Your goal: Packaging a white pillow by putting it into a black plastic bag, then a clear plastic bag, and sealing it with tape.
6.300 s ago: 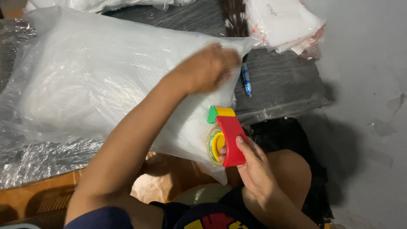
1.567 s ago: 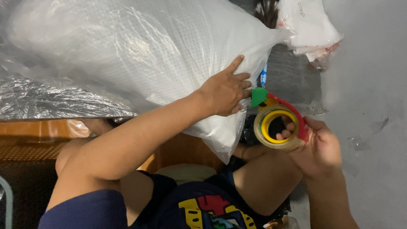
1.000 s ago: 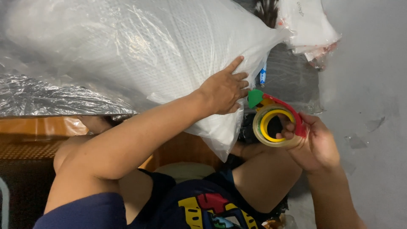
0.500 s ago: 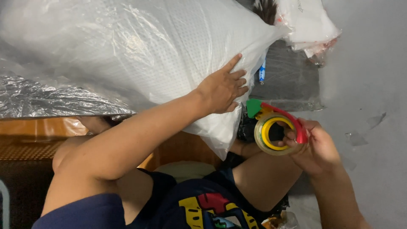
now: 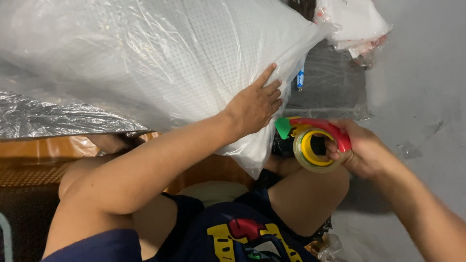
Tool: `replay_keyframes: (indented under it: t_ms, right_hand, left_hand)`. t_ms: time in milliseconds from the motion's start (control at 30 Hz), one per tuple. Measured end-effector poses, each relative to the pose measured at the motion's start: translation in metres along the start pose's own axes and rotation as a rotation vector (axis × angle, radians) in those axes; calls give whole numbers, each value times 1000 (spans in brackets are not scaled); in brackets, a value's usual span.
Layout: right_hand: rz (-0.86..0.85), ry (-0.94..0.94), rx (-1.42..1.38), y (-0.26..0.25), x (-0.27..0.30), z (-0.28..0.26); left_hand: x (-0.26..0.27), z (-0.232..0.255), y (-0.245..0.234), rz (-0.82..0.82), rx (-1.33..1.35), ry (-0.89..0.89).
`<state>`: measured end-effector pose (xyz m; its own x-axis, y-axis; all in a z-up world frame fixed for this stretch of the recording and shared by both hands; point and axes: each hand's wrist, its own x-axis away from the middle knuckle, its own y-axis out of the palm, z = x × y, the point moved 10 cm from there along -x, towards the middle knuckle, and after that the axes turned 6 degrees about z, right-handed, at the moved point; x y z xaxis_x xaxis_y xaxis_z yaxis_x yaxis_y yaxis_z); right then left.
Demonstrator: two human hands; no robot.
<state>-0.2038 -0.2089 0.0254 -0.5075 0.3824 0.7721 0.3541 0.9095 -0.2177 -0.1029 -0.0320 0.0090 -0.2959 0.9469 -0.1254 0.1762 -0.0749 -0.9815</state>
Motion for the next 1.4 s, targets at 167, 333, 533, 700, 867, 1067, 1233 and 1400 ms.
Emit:
replay_keyframes:
  t_ms: [167,333,533,700,867,1067,1233,1400]
  right_hand:
    - [87,68,106,-2,-8,-12]
    - [-3,27,270,24,-3,-35]
    - [18,60,461,32,-2,-61]
    - [-153,113,647,59,5,-59]
    - [-258,108,1009,59,28,-25]
    - [-154,-79,668,-26,22,-66]
    - [285,-343,480,-106,-41,-69]
    - [382,-633,355,-121,-123,-47]
  left_hand:
    - [2,3,0,-13,-36,25]
    - [3,5,5,-80,-107,52]
    - [2,6,4,-47,-98,36]
    - [3,2,9,-83,-163,59]
    - [-4,-24,15,1,-102,-22]
    - [-9,-23,-7,114,55,-49]
    - [-15,-4,-15,-136,93,44]
    - [-4,24,-49,-241,-106,68]
